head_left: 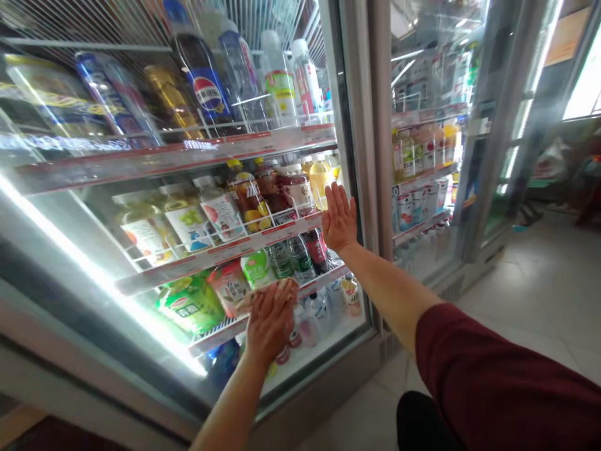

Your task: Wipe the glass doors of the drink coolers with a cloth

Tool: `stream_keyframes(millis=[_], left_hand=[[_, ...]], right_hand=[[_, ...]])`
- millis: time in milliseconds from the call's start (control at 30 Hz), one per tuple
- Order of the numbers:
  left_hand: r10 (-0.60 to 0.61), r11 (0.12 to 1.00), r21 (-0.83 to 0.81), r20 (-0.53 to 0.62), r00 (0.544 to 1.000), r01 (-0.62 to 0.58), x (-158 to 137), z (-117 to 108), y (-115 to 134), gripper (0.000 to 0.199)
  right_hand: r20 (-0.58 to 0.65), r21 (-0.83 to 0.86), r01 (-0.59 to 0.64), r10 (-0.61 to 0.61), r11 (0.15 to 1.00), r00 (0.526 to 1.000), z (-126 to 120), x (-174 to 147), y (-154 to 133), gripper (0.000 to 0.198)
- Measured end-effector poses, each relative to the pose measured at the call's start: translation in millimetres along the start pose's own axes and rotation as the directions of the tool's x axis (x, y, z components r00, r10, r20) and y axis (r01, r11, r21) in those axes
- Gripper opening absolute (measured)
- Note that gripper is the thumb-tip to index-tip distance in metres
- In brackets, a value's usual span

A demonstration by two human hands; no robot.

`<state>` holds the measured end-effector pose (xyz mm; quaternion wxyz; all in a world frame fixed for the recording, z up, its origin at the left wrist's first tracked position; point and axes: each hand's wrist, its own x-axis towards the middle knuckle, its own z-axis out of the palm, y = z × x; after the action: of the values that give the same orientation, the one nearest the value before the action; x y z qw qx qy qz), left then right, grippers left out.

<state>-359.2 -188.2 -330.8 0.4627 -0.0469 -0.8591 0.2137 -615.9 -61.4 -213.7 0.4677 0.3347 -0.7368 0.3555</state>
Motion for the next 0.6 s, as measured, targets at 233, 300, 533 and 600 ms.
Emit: stream_keyframes(millis=[233,300,533,600], left_hand=[[-0.002,0.995,0.099,-0.224,0.975,0.025,78.5,-42.3,-82.4,0.054],[-0.074,0.983,0.143,-0.261,0.962,0.114,85.7,-43.0,-83.5,0.058],[0.064,0.99,0.126,-0.043,0.997,-0.058,31.5,-12.5,-22.3,0.06],[0.122,0.986,0.124,-0.058,0.991,-0.114,39.2,-19.8,-36.7,0.059]], right_hand=[[0.023,0.01,-0.007,0.007,1.0,1.0,-3.4,0.4,-1.3,0.067],[0.029,0.015,-0.005,0.005,1.0,1.0,-3.7,0.6,-1.2,0.068],[0.001,0.014,0.0,0.0,1.0,1.0,-1.4,0.0,-1.8,0.066],[0.001,0.009,0.0,0.0,1.0,1.0,-1.5,-0.1,-1.9,0.066]])
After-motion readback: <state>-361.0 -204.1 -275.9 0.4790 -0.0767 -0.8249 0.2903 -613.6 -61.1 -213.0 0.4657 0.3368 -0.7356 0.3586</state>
